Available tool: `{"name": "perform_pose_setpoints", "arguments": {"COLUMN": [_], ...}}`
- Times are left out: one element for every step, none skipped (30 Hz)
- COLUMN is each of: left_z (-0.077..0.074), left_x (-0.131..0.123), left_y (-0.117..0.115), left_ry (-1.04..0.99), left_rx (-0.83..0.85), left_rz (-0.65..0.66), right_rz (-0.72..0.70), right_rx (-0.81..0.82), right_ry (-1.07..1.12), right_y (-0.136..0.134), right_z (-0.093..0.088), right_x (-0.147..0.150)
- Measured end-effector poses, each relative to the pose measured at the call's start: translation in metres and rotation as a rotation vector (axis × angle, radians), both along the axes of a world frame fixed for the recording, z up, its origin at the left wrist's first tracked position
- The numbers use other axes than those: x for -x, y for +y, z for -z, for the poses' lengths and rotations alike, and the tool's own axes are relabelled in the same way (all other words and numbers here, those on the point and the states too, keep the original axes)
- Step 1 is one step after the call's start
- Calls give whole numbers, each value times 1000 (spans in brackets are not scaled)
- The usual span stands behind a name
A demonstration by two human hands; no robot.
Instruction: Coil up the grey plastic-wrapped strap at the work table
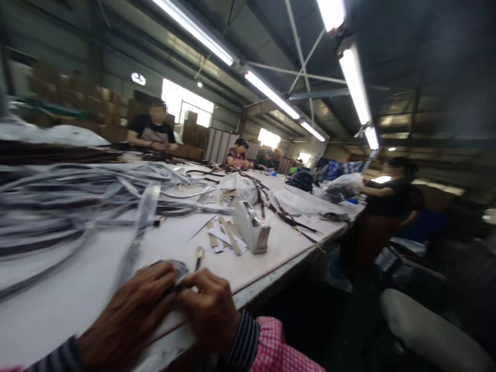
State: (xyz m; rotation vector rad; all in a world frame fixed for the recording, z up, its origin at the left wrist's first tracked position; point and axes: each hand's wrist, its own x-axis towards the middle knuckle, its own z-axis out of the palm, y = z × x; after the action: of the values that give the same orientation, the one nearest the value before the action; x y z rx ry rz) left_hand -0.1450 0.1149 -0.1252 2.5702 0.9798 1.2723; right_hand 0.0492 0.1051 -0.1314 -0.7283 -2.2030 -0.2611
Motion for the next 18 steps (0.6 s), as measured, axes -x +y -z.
{"name": "perform_pose_setpoints", "arguments": {"left_z": [-5,-11,-15,-20,-23,-25,-26,-27,-27,-26,-25,-24,-23,-22,-22,-21,-21,-21], "left_x": [0,0,0,-1,-1,-1,-1,0,0,0,0,1,1,1,1,1,1,1], "left_y": [-3,-5,-6,-6,-7,-7,-7,-8,-8,-9,-8,-8,-7,-6,-5,-5,-4,-4], "left_ry": [80,128,142,148,143,129,112,92,70,45,20,-5,-27,-47,-64,-79,-91,-104], "left_rx": [102,171,204,227,249,261,273,281,287,294,303,310,319,325,329,329,328,329], "left_rz": [-8,-11,-17,-12,-8,-6,-4,-2,0,4,10,15,20,22,21,19,17,11], "right_rz": [-32,-63,-101,-136,-170,-194,-205,-203,-192,-176,-158,-144,-133,-123,-113,-102,-92,-81], "right_rx": [23,60,97,152,217,283,346,399,437,464,484,499,511,525,541,559,579,601], "right_ry": [46,66,81,90,83,67,40,5,-33,-69,-104,-134,-162,-186,-207,-225,-239,-246], "right_y": [-1,0,2,5,8,12,15,19,21,24,26,28,31,33,35,37,38,39], "right_z": [-5,-10,-15,-21,-26,-31,-36,-41,-45,-48,-51,-54,-56,-58,-61,-63,-66,-68], "right_x": [0,-1,-2,-4,-5,-6,-7,-8,-8,-8,-8,-7,-5,-4,-2,0,2,4]}}
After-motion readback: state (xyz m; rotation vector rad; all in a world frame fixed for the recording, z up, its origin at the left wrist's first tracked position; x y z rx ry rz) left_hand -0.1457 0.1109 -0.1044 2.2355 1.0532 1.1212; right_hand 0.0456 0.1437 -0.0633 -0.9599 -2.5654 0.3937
